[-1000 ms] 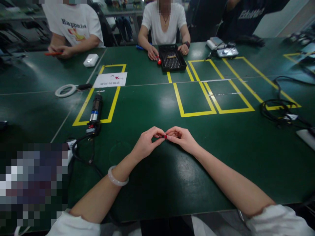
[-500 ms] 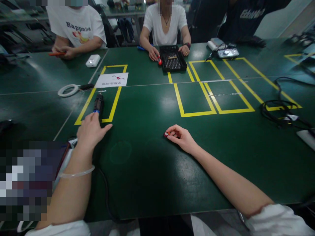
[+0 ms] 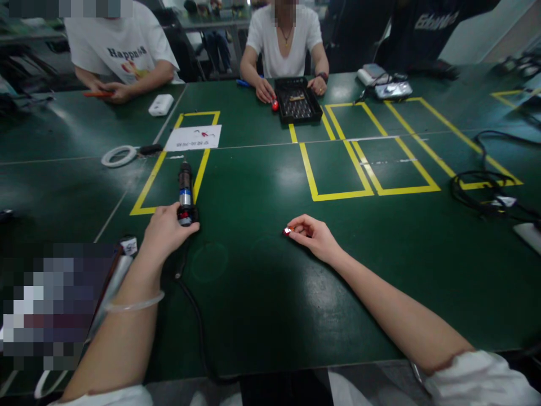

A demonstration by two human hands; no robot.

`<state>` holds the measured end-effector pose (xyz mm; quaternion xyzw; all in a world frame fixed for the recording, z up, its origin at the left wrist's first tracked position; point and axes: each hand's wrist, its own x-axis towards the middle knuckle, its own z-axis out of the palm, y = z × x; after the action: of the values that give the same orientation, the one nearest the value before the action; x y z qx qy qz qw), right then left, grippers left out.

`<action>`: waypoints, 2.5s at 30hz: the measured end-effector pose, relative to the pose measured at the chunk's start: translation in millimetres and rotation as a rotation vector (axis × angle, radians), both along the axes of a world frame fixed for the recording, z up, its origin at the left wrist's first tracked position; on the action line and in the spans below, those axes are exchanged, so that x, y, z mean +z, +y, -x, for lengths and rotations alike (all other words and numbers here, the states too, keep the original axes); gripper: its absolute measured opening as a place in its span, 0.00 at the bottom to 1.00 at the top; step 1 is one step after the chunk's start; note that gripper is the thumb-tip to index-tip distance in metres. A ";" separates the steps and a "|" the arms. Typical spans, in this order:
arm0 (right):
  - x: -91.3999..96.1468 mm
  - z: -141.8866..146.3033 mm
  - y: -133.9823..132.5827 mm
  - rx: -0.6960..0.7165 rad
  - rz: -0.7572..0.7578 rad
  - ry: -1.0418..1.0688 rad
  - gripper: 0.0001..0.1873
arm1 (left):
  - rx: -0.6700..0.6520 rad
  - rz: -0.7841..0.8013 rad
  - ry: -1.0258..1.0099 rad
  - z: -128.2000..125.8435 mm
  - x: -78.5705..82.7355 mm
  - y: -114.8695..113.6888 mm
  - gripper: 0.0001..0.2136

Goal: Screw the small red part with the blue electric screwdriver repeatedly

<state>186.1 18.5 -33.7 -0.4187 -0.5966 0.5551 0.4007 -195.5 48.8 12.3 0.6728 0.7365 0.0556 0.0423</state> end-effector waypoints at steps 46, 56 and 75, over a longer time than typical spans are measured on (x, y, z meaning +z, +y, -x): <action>6.3 -9.8 -0.1 -0.165 -0.426 -0.405 0.11 | -0.388 -0.109 0.023 -221.2 -1.7 -35.0 0.35; -1.7 -10.2 2.1 -0.131 -0.263 -0.236 0.10 | -0.405 -0.144 0.108 -206.4 -1.0 -35.4 0.33; 2.7 -11.3 2.1 -0.073 -0.245 -0.238 0.09 | 0.039 0.022 0.297 -11.3 7.0 -12.2 0.35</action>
<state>197.5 20.6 -31.0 -0.4508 -0.6874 0.4099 0.3952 -184.1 36.7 19.4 0.6585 0.7483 -0.0517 -0.0607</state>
